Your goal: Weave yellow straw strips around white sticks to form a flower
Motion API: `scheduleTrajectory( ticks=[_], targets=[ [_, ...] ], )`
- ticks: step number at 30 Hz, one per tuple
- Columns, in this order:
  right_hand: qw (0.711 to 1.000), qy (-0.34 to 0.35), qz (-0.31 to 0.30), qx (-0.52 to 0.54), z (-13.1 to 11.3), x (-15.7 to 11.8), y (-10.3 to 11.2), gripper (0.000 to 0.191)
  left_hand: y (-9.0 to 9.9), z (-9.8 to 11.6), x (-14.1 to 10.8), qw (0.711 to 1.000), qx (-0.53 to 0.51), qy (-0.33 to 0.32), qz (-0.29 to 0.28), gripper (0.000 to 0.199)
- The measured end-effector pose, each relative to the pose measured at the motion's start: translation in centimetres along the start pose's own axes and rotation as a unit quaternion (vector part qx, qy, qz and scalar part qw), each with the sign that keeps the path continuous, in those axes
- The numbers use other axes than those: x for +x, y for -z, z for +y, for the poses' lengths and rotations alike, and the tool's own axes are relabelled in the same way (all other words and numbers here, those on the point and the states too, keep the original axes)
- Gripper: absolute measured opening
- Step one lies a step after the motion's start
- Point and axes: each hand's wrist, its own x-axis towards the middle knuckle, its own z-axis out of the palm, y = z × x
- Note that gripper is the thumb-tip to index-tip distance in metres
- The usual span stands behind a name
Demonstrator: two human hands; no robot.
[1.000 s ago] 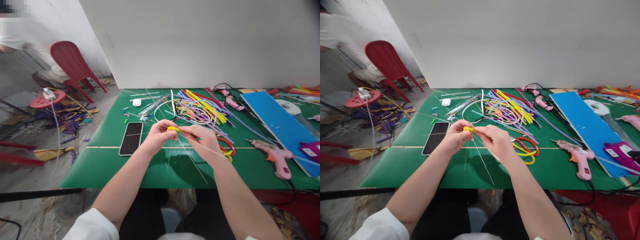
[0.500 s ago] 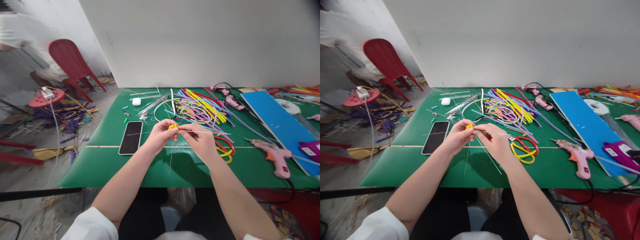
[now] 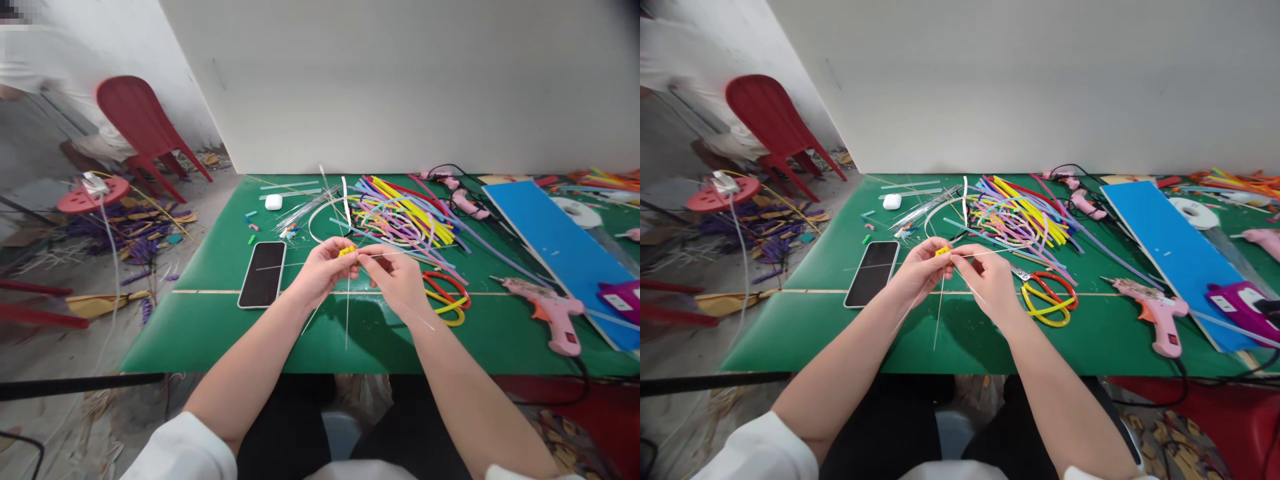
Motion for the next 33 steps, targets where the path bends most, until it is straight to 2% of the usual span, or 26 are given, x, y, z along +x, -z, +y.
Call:
scheduleTrajectory(
  ticks=[4,12,18,22,27,33],
  targets=[
    [1.0,-0.01,0.019,0.014,0.2,0.2,0.0,0.015,0.0,0.2,-0.1,1.0,-0.008,0.024,0.016,0.016],
    [0.998,-0.035,0.014,0.051,0.2,0.4,0.1,0.013,0.0,-0.2,-0.2,1.0,0.014,-0.021,0.017,0.018],
    [0.998,-0.026,0.011,0.049,0.3,0.4,0.3,0.014,-0.2,0.0,-0.3,1.0,0.013,-0.021,0.0,0.017],
    [0.999,-0.024,-0.015,0.043,0.5,0.5,0.6,0.015,-0.2,0.1,-0.3,1.0,0.021,-0.014,-0.003,0.017],
    [0.993,-0.039,-0.05,0.095,0.6,0.6,0.8,0.014,-0.2,0.1,-0.3,0.999,0.044,-0.005,0.002,0.038],
    [0.985,-0.043,-0.101,0.134,0.9,0.6,1.3,0.014,-0.2,0.4,-0.5,0.998,0.053,0.014,-0.009,0.043]
  ],
)
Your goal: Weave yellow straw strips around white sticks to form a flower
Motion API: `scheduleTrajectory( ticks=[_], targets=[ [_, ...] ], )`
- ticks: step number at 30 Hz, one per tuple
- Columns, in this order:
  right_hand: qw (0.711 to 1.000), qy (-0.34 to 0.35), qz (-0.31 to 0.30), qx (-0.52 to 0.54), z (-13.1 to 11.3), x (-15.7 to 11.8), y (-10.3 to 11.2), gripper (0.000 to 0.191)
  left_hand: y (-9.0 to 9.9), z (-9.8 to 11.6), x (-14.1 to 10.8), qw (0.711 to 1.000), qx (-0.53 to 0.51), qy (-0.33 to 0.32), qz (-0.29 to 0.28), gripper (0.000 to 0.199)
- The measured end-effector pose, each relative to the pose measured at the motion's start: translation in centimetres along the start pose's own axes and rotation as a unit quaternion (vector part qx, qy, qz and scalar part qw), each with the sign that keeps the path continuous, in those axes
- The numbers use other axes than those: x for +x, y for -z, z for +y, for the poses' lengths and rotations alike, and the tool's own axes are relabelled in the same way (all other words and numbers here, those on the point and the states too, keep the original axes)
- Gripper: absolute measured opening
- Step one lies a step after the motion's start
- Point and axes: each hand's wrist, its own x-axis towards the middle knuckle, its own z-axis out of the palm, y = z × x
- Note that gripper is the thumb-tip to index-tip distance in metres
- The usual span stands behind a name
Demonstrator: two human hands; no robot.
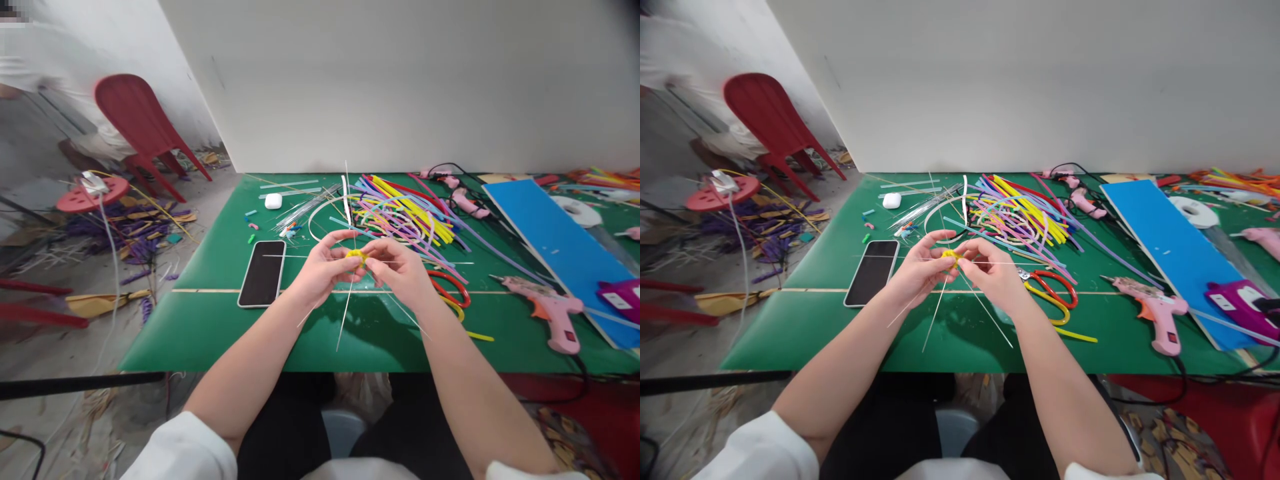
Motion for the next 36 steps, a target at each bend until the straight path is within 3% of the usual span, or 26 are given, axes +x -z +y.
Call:
scheduleTrajectory(
  ticks=[4,11,18,29,36],
  targets=[
    [0.999,-0.01,-0.03,-0.007,0.1,-0.01,0.17,0.014,0.16,0.24,-0.04,0.999,-0.014,0.03,-0.009,0.044],
    [1.0,-0.008,0.002,-0.03,0.51,0.2,0.03,0.014,0.27,0.72,0.0,0.997,-0.024,0.069,0.008,0.031],
    [0.999,0.001,0.006,-0.044,0.73,0.28,-0.04,0.014,-0.47,0.09,0.05,0.998,-0.026,0.037,0.047,0.02],
    [0.998,-0.004,0.045,-0.033,0.54,0.28,-0.47,0.012,-0.23,0.0,-0.07,0.997,-0.058,0.045,0.036,0.021],
    [0.999,-0.019,0.019,-0.019,0.17,0.27,0.1,0.017,-0.45,0.03,0.09,0.995,-0.051,0.037,0.072,0.013]
  ],
)
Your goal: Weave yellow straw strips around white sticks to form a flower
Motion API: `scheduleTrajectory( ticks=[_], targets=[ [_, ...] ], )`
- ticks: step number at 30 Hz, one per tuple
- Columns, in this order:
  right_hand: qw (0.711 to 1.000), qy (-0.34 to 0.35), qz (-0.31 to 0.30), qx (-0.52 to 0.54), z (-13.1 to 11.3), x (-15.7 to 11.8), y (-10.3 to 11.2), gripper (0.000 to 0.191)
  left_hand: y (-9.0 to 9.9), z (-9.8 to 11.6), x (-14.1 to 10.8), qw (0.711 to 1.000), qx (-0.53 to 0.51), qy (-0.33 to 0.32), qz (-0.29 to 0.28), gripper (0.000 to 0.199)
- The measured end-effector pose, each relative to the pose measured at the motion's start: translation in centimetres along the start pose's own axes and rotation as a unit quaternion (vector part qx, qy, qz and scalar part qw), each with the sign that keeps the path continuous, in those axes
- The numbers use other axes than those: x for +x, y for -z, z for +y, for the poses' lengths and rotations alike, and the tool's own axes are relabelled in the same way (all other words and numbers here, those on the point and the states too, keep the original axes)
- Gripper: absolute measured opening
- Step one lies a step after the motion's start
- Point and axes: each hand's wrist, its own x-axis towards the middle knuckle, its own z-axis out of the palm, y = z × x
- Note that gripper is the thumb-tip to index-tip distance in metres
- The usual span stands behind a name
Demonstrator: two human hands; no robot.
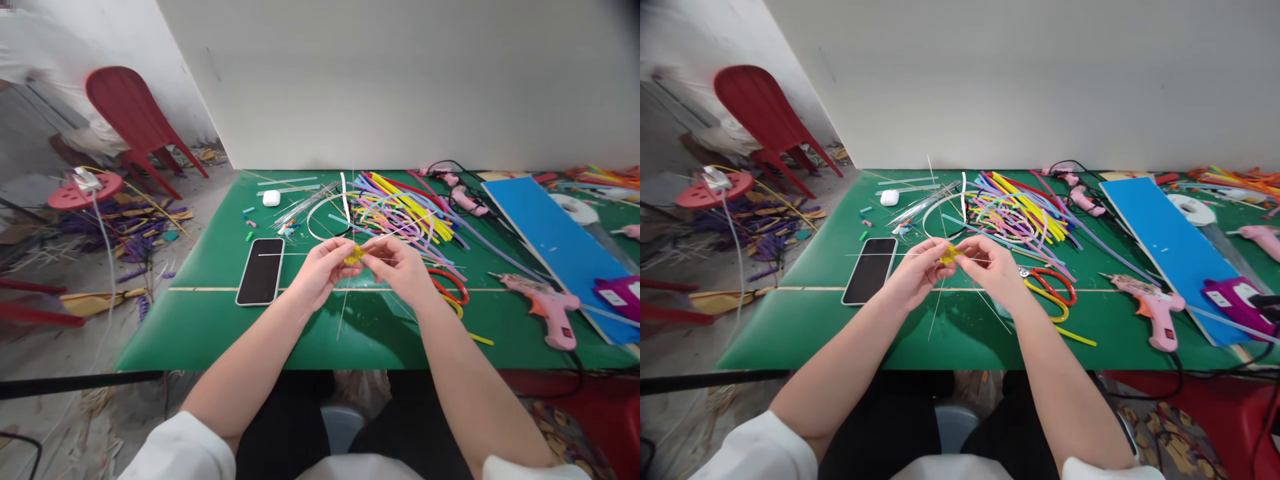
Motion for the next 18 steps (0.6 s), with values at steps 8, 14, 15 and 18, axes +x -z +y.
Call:
scheduleTrajectory(
  ticks=[8,14,15,18],
  targets=[
    [0.998,0.013,-0.054,-0.033,-0.2,0.0,1.7,0.016,0.2,0.1,-0.3,0.999,0.018,0.036,-0.028,0.014],
    [0.997,0.056,-0.012,-0.058,0.0,0.0,1.4,0.014,0.2,0.1,-0.2,0.997,0.025,0.051,-0.043,0.013],
    [0.997,0.054,-0.004,-0.061,0.0,0.0,1.3,0.013,0.2,0.1,-0.2,0.997,0.027,0.049,-0.043,0.013],
    [0.997,0.036,0.026,-0.061,-0.2,0.0,1.1,0.01,0.1,0.1,-0.2,0.998,0.028,0.037,-0.039,0.019]
  ],
)
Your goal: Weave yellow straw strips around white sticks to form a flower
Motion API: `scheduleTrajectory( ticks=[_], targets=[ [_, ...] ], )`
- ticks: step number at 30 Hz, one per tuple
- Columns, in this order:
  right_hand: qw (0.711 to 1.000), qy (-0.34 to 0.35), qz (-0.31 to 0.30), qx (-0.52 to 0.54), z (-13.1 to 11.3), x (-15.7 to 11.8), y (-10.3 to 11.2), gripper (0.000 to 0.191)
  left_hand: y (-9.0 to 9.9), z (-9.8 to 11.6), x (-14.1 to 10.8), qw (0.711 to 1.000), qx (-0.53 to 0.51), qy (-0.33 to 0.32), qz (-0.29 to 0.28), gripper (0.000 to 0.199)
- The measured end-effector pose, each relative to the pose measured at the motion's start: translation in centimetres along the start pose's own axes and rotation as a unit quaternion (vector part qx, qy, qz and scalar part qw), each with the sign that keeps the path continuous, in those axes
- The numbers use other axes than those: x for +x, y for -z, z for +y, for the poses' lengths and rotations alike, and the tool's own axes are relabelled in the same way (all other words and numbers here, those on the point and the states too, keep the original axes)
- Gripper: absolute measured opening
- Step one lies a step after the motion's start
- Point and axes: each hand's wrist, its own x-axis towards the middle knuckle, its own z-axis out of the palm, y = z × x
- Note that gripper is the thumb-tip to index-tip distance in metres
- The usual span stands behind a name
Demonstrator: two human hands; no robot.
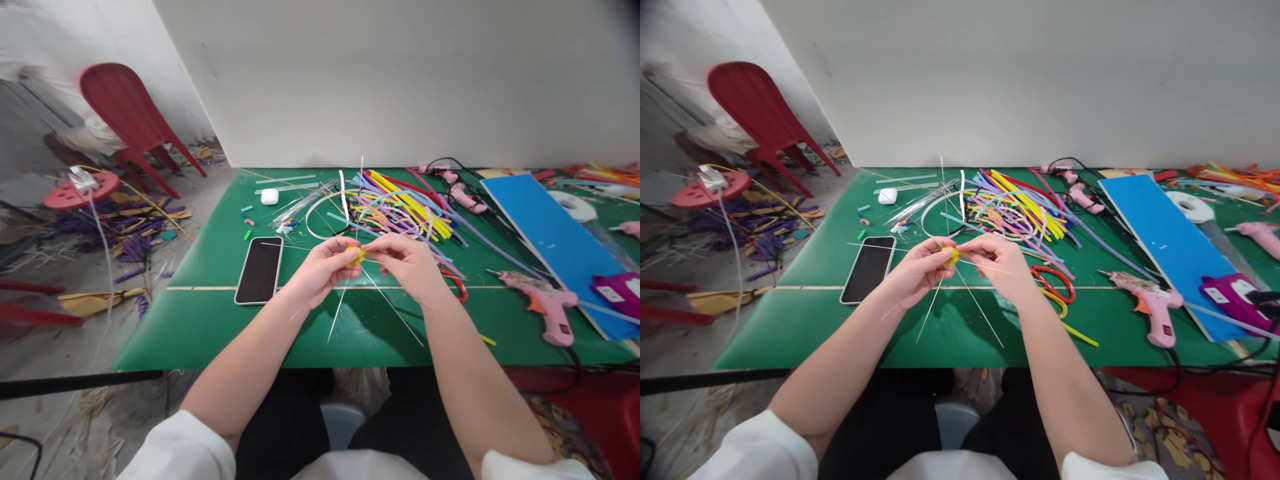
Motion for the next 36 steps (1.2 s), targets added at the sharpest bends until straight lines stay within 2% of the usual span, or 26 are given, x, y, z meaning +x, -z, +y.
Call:
scheduleTrajectory(
  ticks=[5,21,26,36],
  targets=[
    [0.999,-0.033,0.024,0.004,-0.4,-0.1,-0.2,0.009,0.0,-0.1,0.0,0.999,-0.012,-0.033,0.003,0.024],
    [0.997,-0.062,-0.015,0.051,-0.6,-0.2,-0.2,0.021,-0.1,-0.3,0.0,0.994,0.019,-0.094,0.048,0.027],
    [0.998,-0.053,0.039,-0.004,-0.7,-0.2,-0.3,0.021,-0.2,-0.3,0.0,0.992,0.03,-0.109,0.051,0.033],
    [0.994,-0.015,0.005,-0.107,-1.2,-0.3,-0.2,0.014,-0.2,-0.5,0.1,0.984,0.062,-0.142,0.085,0.032]
  ],
)
